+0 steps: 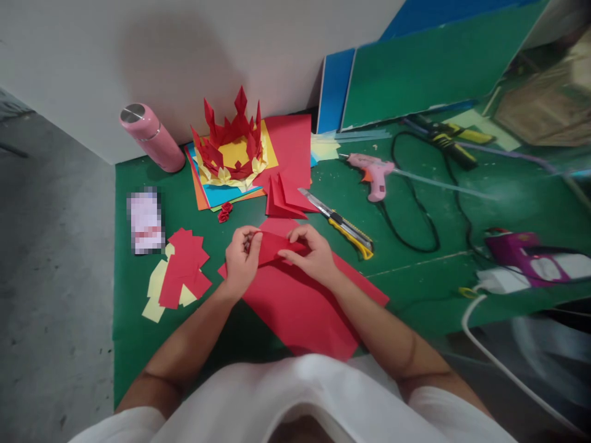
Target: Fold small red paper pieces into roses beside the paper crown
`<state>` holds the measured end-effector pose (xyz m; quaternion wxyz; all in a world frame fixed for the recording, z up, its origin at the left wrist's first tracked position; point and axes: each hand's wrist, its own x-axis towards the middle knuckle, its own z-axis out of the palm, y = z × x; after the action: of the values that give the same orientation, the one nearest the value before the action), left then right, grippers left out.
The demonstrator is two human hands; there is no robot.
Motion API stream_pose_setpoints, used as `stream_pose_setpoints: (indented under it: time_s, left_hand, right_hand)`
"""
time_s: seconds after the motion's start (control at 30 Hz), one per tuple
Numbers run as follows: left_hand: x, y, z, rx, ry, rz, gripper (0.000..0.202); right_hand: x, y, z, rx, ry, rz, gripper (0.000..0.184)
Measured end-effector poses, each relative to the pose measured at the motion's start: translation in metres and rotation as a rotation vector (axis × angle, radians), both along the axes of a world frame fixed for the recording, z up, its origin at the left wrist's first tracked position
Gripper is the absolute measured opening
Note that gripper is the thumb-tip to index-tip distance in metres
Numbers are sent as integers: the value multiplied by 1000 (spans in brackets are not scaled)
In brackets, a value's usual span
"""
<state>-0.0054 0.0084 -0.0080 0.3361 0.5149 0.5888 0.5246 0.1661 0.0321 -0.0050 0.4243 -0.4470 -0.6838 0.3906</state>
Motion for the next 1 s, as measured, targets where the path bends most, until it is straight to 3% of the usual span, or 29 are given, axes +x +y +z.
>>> stream_pose_setpoints:
  time_s: [0.17, 0.37, 0.57, 0.77, 0.93, 1.0]
  left_hand:
    - [1, 3, -2, -6, -108, 70, 32]
    - [0, 8, 0, -22, -178, 87, 35]
    - [-2, 8, 1, 105, -105, -24, 49]
    - [2, 2, 2, 90, -84, -69, 56]
    - [2, 3, 6, 108, -40, -49, 37]
    - [1, 4, 6, 66, -78, -45, 36]
  right_hand:
    - [3, 4, 1, 2, -2, -4, 39]
    - [6, 10, 3, 145, -34, 82, 33]
    - [10, 12, 9, 22, 111, -101, 34]
    - [11, 9, 4, -234, 216, -202, 37]
    - [10, 9, 1, -123, 231, -228, 46]
    - [11, 10, 2, -126, 228, -201, 41]
